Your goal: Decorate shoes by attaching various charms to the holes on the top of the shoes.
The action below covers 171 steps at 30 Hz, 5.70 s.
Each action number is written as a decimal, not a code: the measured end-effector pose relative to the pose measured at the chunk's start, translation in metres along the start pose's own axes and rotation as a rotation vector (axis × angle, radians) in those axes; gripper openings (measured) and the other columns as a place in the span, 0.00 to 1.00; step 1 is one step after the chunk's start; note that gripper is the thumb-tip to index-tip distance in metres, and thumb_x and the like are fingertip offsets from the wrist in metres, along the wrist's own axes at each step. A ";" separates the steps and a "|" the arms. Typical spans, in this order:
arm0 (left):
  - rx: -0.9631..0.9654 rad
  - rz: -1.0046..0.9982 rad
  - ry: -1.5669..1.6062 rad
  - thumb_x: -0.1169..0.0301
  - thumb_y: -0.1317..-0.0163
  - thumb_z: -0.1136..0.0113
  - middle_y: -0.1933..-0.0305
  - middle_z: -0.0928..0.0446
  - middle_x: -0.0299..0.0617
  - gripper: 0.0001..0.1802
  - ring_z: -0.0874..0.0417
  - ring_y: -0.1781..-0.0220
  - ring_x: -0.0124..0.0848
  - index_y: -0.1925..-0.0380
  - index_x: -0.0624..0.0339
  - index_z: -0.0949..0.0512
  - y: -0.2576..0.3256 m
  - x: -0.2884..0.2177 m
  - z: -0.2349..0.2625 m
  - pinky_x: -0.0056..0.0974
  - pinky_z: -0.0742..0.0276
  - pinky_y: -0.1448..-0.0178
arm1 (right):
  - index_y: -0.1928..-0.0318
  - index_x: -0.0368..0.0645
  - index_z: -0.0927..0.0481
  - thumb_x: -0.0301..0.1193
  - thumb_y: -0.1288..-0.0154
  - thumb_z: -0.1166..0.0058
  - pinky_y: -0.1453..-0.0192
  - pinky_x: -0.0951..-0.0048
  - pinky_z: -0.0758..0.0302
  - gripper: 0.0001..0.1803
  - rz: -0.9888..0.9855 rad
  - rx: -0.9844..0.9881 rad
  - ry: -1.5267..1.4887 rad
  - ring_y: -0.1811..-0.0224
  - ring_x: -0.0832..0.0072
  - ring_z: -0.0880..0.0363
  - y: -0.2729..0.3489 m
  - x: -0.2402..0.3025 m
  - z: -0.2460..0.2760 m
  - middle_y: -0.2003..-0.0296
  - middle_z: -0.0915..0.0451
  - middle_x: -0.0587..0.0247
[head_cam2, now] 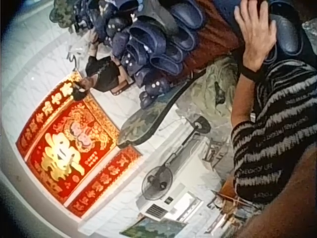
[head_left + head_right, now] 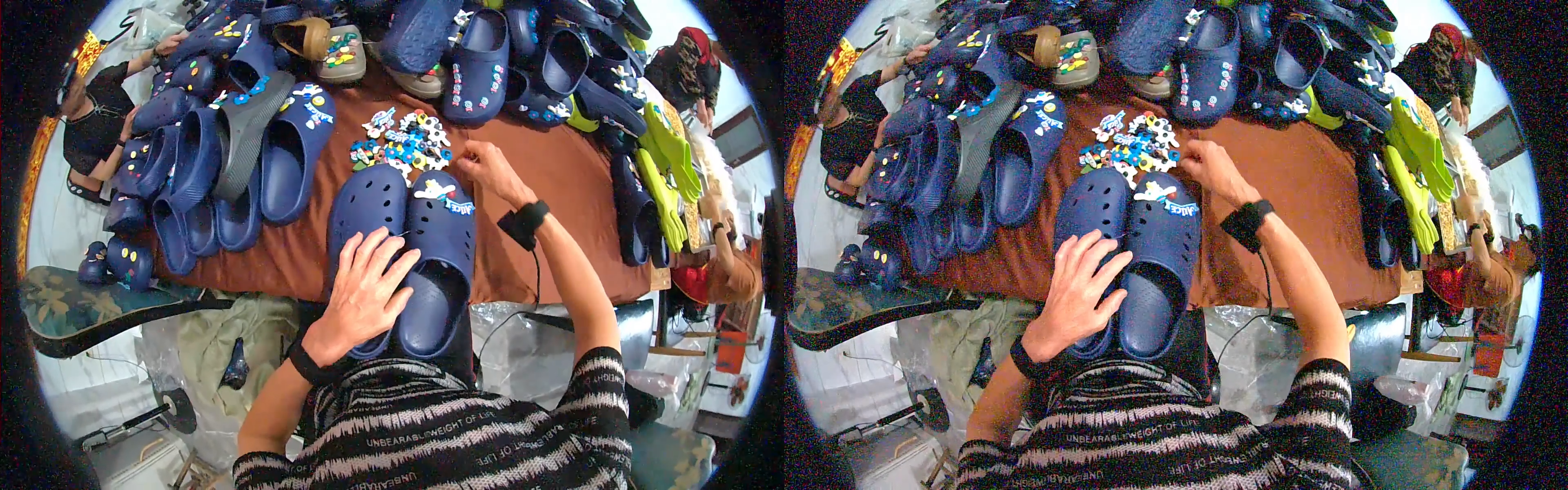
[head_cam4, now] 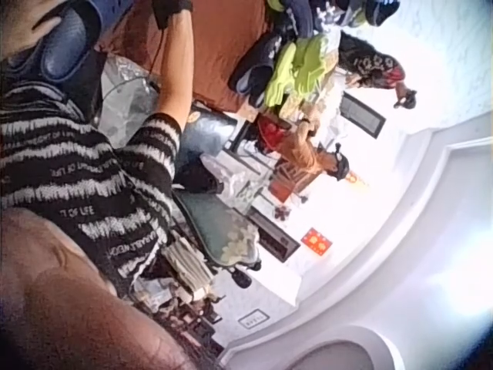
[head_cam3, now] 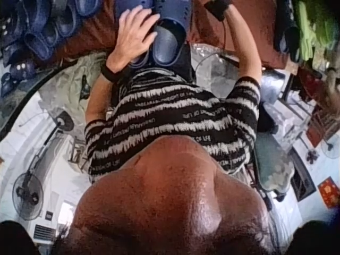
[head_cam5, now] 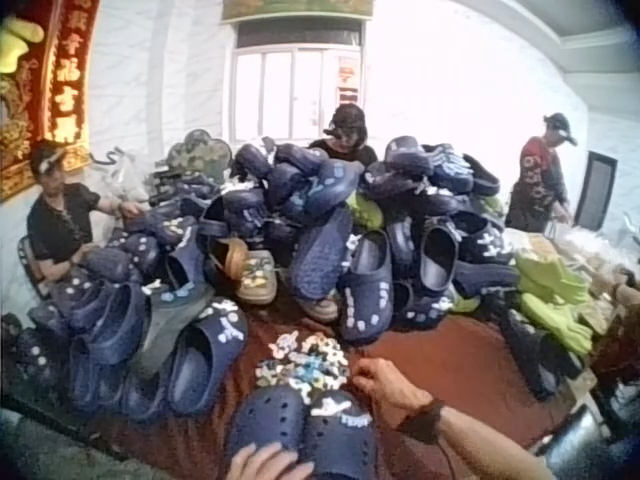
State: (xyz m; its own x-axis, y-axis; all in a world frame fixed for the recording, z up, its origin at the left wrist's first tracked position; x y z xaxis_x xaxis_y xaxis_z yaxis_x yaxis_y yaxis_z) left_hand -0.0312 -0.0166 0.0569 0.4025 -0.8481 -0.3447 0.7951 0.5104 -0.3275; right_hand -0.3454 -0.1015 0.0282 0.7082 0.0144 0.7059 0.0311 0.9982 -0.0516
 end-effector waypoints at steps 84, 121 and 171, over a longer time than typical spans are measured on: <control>-0.020 0.188 -0.119 0.64 0.48 0.31 0.27 0.39 0.52 0.35 0.46 0.24 0.62 0.37 0.52 0.24 0.016 -0.019 -0.010 0.67 0.51 0.25 | 0.54 0.36 0.18 0.22 0.37 0.38 0.54 0.66 0.21 0.11 -0.052 -0.402 -0.161 0.59 0.59 0.18 0.152 0.026 -0.050 0.60 0.19 0.52; -0.020 0.191 -0.114 0.63 0.48 0.29 0.27 0.40 0.50 0.33 0.47 0.24 0.61 0.38 0.47 0.22 0.020 -0.014 -0.011 0.67 0.50 0.25 | 0.56 0.36 0.17 0.29 0.35 0.46 0.52 0.53 0.21 0.12 0.039 -0.029 0.052 0.58 0.46 0.16 -0.019 -0.028 -0.010 0.63 0.16 0.40; -0.027 0.186 -0.095 0.63 0.48 0.30 0.26 0.41 0.47 0.32 0.48 0.23 0.59 0.40 0.49 0.22 0.022 -0.012 -0.012 0.67 0.50 0.25 | 0.59 0.42 0.17 0.42 0.45 0.35 0.50 0.52 0.21 0.18 0.259 0.309 0.534 0.53 0.51 0.16 -0.075 0.017 -0.045 0.60 0.15 0.49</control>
State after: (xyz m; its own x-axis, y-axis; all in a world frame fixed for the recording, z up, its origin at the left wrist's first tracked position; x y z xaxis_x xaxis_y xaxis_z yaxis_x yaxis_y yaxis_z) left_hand -0.0239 0.0067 0.0437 0.5832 -0.7475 -0.3179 0.6909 0.6623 -0.2898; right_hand -0.3039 -0.1785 0.0120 0.9201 0.3039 0.2472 -0.3338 0.9385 0.0885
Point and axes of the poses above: each hand's wrist, its own y-axis away from the middle knuckle, its own z-axis out of the back of the hand, x = y × z, the point moved 2 cm from there along -y, towards the middle knuckle
